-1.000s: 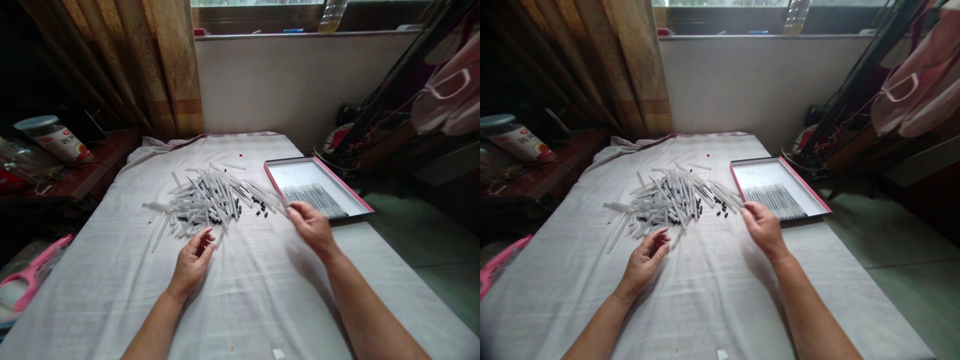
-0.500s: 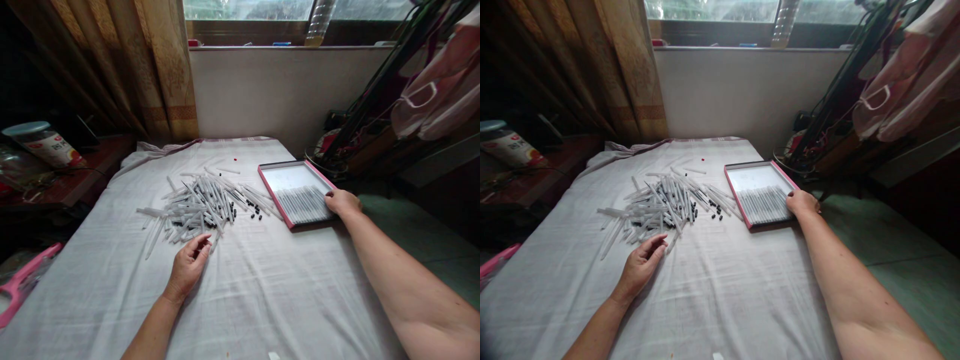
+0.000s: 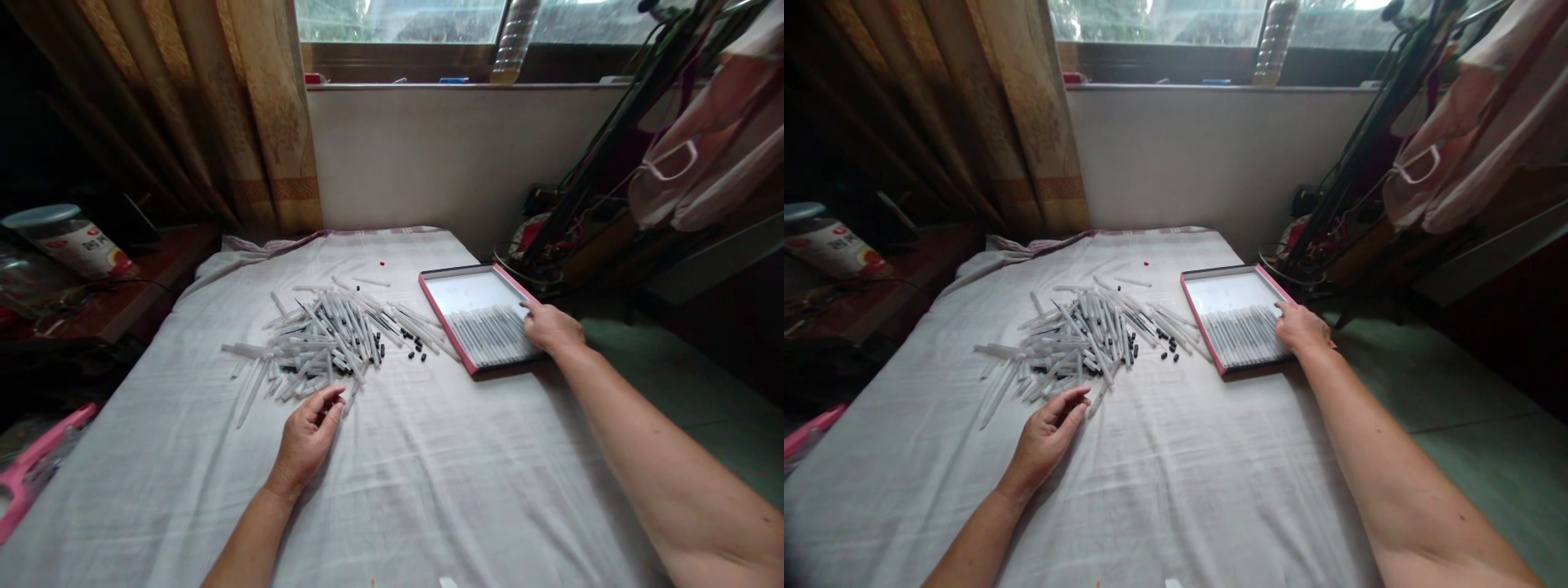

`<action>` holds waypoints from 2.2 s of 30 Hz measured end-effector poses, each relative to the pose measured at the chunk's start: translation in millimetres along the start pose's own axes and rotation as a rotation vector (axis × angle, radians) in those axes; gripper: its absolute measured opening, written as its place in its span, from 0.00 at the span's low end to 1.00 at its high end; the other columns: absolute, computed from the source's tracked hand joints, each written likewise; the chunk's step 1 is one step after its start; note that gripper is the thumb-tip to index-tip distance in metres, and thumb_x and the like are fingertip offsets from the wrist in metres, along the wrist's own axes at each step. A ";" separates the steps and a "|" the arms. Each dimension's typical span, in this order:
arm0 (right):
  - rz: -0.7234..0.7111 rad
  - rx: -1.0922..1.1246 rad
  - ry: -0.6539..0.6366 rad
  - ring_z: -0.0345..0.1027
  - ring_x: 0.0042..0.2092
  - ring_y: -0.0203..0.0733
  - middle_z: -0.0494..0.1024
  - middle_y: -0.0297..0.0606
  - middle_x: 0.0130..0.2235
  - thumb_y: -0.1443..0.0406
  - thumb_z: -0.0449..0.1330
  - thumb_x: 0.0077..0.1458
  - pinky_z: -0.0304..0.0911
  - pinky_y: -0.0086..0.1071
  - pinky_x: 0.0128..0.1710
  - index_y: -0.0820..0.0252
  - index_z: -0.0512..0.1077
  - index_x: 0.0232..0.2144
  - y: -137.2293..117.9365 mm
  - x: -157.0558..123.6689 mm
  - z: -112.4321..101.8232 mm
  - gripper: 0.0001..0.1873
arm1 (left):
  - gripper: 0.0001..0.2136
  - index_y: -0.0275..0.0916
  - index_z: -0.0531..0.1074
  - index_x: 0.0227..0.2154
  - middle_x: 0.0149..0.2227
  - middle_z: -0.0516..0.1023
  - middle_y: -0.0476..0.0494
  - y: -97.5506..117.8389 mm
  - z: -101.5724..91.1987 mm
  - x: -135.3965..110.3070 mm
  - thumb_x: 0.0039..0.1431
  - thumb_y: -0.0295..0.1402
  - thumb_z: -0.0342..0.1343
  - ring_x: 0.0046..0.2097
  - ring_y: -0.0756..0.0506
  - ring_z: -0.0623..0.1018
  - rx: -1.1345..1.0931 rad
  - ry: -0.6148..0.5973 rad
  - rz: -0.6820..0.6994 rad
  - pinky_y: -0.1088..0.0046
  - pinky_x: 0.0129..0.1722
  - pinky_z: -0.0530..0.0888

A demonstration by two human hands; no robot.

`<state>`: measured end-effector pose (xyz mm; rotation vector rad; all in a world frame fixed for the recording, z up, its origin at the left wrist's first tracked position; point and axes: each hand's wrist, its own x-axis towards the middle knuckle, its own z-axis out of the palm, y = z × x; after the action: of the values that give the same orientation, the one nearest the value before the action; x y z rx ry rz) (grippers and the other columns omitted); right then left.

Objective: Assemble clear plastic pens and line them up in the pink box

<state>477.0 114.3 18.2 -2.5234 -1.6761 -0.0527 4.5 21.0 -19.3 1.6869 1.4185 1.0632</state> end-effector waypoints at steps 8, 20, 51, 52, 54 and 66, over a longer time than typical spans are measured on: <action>-0.110 -0.136 -0.101 0.70 0.53 0.52 0.74 0.46 0.56 0.66 0.47 0.60 0.66 0.38 0.46 0.54 0.71 0.57 -29.3 -11.9 -2.2 0.25 | 0.16 0.38 0.77 0.45 0.41 0.82 0.41 -2.6 0.7 -0.1 0.58 0.40 0.55 0.40 0.44 0.81 -0.023 -0.010 -0.014 0.69 0.41 0.77; -0.120 -0.108 0.006 0.70 0.52 0.52 0.75 0.47 0.54 0.67 0.50 0.59 0.66 0.40 0.46 0.59 0.76 0.51 -34.5 -17.3 -2.0 0.22 | 0.15 0.38 0.77 0.43 0.39 0.82 0.41 -0.3 0.4 0.0 0.57 0.38 0.56 0.39 0.44 0.81 -0.069 -0.009 -0.009 0.70 0.39 0.77; -0.281 0.144 -0.071 0.76 0.40 0.48 0.81 0.46 0.37 0.61 0.51 0.61 0.66 0.36 0.39 0.59 0.76 0.40 -213.2 -110.4 -14.4 0.15 | 0.11 0.37 0.77 0.37 0.28 0.79 0.46 5.2 -1.8 -1.5 0.62 0.35 0.52 0.31 0.47 0.78 -0.018 -0.003 0.107 0.74 0.33 0.74; -0.303 0.262 -0.019 0.76 0.39 0.47 0.81 0.44 0.36 0.60 0.52 0.60 0.66 0.35 0.38 0.58 0.76 0.39 -210.0 -116.8 -13.8 0.14 | 0.10 0.37 0.77 0.38 0.30 0.80 0.45 6.8 -2.0 -2.8 0.62 0.34 0.52 0.33 0.47 0.79 0.026 0.025 0.161 0.74 0.35 0.74; -0.395 0.557 0.067 0.75 0.36 0.43 0.81 0.42 0.36 0.62 0.54 0.59 0.66 0.33 0.38 0.58 0.76 0.37 -206.3 -133.2 -10.8 0.12 | 0.09 0.39 0.76 0.42 0.37 0.81 0.43 11.6 -2.7 -5.8 0.62 0.32 0.53 0.39 0.46 0.79 0.147 0.115 0.315 0.71 0.41 0.75; -0.696 1.200 -0.199 0.72 0.32 0.37 0.80 0.36 0.33 0.64 0.58 0.56 0.68 0.30 0.34 0.58 0.76 0.40 -229.2 -197.9 10.0 0.10 | 0.11 0.40 0.73 0.46 0.39 0.82 0.42 13.6 -11.5 -9.6 0.67 0.34 0.48 0.41 0.43 0.79 0.542 0.095 0.520 0.64 0.45 0.71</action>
<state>188.7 21.9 7.2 -1.0645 -1.7419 0.8670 -0.7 9.2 -3.7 2.5249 1.4489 1.0945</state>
